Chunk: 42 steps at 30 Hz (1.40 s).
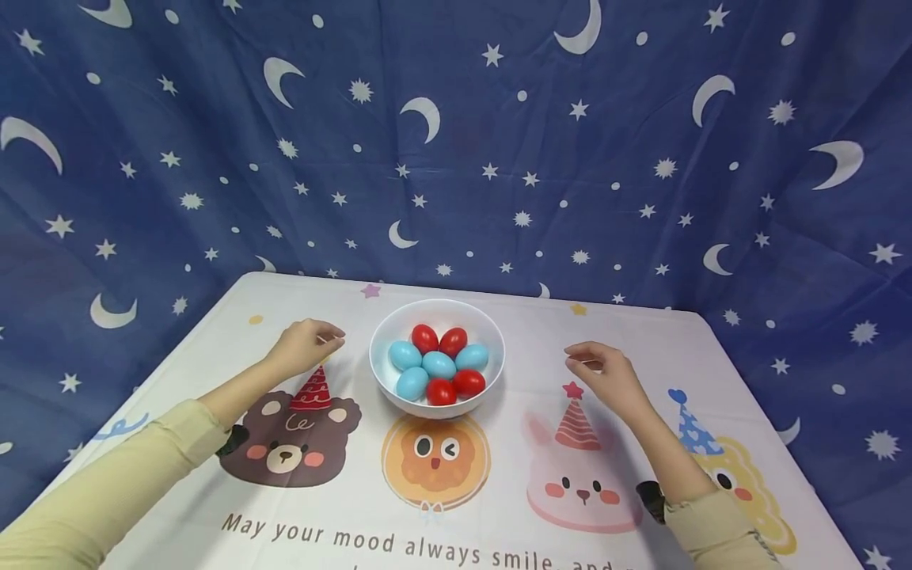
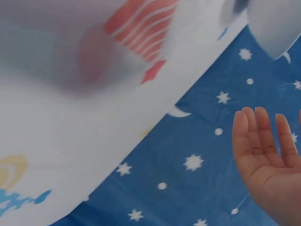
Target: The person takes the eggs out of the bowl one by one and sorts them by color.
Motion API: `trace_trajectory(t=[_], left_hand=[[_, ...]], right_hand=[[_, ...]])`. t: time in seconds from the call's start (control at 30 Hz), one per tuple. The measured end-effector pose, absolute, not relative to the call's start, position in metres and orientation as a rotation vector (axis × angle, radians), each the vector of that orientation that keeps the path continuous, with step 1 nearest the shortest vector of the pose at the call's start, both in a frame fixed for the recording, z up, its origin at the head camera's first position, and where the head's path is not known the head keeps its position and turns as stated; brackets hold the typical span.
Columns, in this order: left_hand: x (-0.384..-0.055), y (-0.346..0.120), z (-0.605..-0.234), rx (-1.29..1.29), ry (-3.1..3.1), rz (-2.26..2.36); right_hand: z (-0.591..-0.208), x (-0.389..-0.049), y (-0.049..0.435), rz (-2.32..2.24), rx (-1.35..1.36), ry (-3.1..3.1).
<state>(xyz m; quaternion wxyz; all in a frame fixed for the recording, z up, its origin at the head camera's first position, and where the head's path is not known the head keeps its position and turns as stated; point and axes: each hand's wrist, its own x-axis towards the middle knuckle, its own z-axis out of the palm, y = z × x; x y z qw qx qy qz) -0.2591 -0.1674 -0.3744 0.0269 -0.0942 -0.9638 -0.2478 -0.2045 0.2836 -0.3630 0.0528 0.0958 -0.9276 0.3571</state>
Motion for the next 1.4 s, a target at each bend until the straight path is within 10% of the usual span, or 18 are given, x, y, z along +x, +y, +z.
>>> trace_trajectory(t=[1.4], left_hand=[[-0.281,-0.119,-0.368,0.482,-2.756,-2.237]], right_hand=[[-0.301,-0.230,0.154,0.920,0.761,-3.095]])
